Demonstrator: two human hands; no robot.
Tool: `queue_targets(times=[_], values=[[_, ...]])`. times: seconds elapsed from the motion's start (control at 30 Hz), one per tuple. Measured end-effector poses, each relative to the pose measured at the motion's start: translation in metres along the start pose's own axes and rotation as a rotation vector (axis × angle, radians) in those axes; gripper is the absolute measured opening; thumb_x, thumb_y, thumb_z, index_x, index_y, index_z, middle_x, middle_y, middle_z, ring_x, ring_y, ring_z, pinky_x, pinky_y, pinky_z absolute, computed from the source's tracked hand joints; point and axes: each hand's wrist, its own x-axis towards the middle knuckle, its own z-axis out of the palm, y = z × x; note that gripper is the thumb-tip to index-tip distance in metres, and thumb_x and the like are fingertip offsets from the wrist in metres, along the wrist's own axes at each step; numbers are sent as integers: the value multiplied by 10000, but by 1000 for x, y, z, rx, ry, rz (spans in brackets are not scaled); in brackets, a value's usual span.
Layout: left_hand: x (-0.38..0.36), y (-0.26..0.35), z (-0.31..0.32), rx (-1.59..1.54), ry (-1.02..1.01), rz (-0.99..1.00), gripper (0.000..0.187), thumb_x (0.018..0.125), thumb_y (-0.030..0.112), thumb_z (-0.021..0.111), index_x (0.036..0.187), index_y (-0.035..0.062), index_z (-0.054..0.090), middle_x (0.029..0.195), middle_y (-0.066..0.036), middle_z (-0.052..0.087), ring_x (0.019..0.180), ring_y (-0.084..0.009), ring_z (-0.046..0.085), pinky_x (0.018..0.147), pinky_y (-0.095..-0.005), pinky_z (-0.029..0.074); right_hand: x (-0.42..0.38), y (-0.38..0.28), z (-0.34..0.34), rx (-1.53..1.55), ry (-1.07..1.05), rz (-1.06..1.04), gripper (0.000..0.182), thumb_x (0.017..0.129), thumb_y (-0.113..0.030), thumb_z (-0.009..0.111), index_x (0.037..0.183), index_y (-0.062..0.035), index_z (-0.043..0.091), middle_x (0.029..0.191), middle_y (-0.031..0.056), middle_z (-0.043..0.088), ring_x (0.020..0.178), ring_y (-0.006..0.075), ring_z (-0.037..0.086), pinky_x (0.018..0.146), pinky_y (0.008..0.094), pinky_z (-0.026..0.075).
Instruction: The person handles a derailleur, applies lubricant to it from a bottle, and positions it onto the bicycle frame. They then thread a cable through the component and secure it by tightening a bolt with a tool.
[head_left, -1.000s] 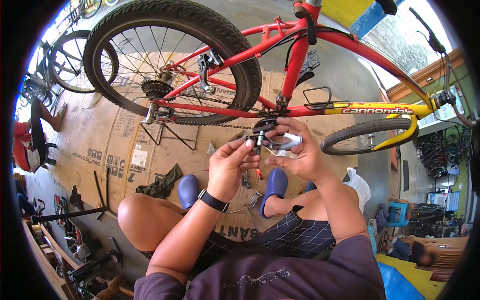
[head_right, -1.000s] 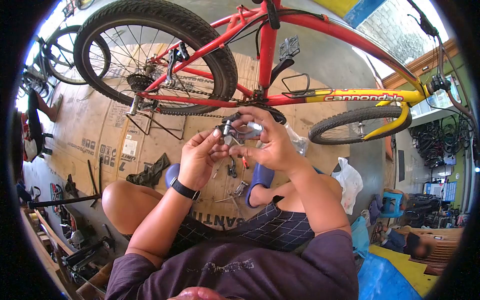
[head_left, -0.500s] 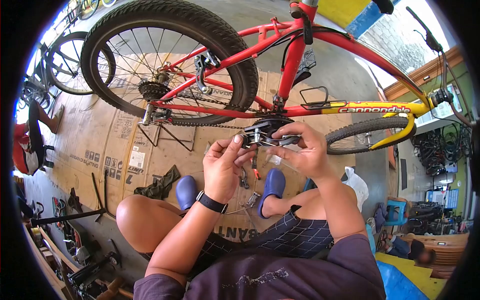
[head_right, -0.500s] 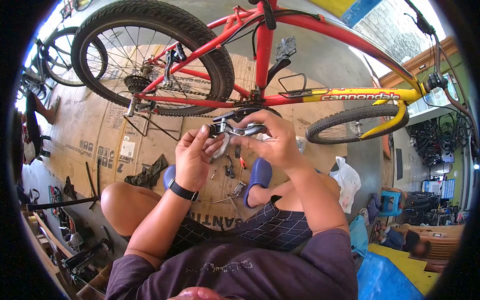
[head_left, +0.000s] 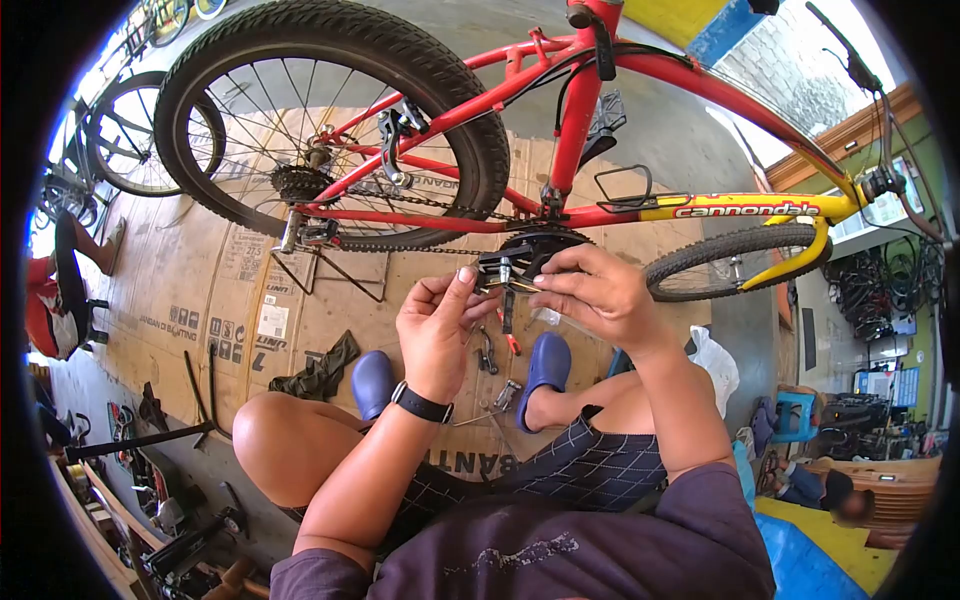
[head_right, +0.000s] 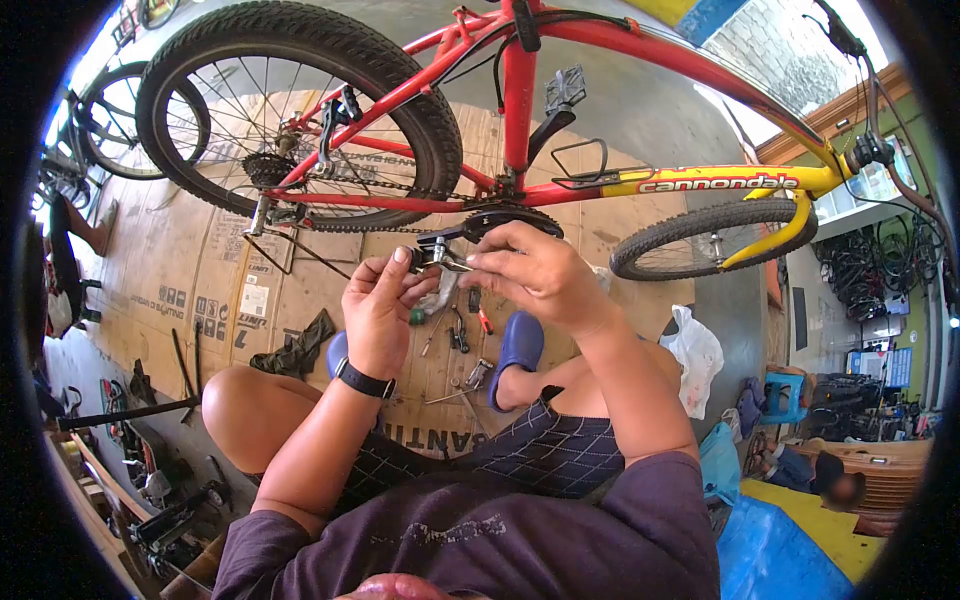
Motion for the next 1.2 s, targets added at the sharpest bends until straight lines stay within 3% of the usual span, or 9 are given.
queue_targets(times=[0.23, 0.33, 0.47, 0.53, 0.63, 0.83, 0.97, 1.1, 1.2], values=[[-1, 1, 0, 13, -11, 68, 168, 948, 97, 701, 976, -14, 578, 940, -118, 689, 827, -212, 723, 772, -336, 629, 2, -4, 3, 145, 23, 161, 132, 786, -50, 807, 888, 0, 740, 900, 121, 721, 827, 226, 698, 715, 304, 545], [-1, -1, -1, 27, -12, 98, 169, 945, 87, 702, 1000, -19, 583, 972, -120, 693, 856, -201, 718, 784, -342, 630, 4, 0, 6, 192, 52, 272, 131, 808, -41, 795, 919, -3, 737, 907, 100, 721, 852, 183, 692, 749, 296, 535], [-3, -1, 3, 19, 4, 89, 173, 947, 74, 693, 1044, -25, 590, 1021, -123, 690, 895, -202, 714, 809, -344, 628, -1, 4, 10, 526, 63, 542, 250, 863, -14, 753, 1103, 2, 686, 1070, 80, 692, 968, 144, 662, 841, 282, 535], [-4, 0, 5, -46, 9, 71, 187, 952, 79, 688, 1068, -31, 592, 1039, -123, 687, 907, -211, 716, 821, -343, 627, 0, 2, 11, 773, 125, 554, 322, 891, 18, 717, 1202, 18, 635, 1186, 83, 657, 1042, 139, 640, 898, 271, 541], [-3, 3, 3, -84, 11, 10, 203, 962, 101, 680, 1081, -34, 586, 1055, -122, 681, 912, -224, 720, 832, -341, 623, 3, -9, 5, 941, 87, 530, 394, 882, 63, 703, 1263, 15, 613, 1234, 101, 631, 1072, 153, 630, 923, 268, 536], [-5, -1, -1, 57, 3, 123, 329, 965, 119, 685, 1194, -106, 613, 1071, -136, 700, 925, -210, 711, 839, -328, 605, 2, -13, 19, 603, -4, 331, 430, 869, 41, 732, 1279, 20, 606, 1204, 86, 650, 1091, 159, 642, 942, 298, 543], [-10, -1, 3, 176, -59, 227, 367, 955, 83, 693, 1245, -121, 598, 1079, -120, 704, 937, -168, 693, 854, -297, 574, -4, -17, 28, 726, 17, 325, 382, 910, 19, 695, 1283, 17, 609, 1254, 111, 658, 1157, 182, 631, 954, 308, 538], [-12, 2, 6, 195, -108, 256, 369, 938, 26, 699, 1260, -120, 594, 1101, -127, 705, 955, -144, 684, 856, -271, 557, -9, -11, 31, 851, 138, 274, 419, 972, 11, 611, 1376, 22, 504, 1244, 146, 668, 1195, 201, 612, 1019, 334, 503], [-16, 6, 10, 249, -139, 242, 364, 931, -8, 694, 1262, -122, 594, 1123, -130, 703, 971, -136, 684, 845, -247, 546, -12, -8, 32, 851, 190, 268, 451, 990, -118, 624, 1392, 25, 479, 1242, 166, 662, 1181, 227, 625, 1019, 356, 497]])
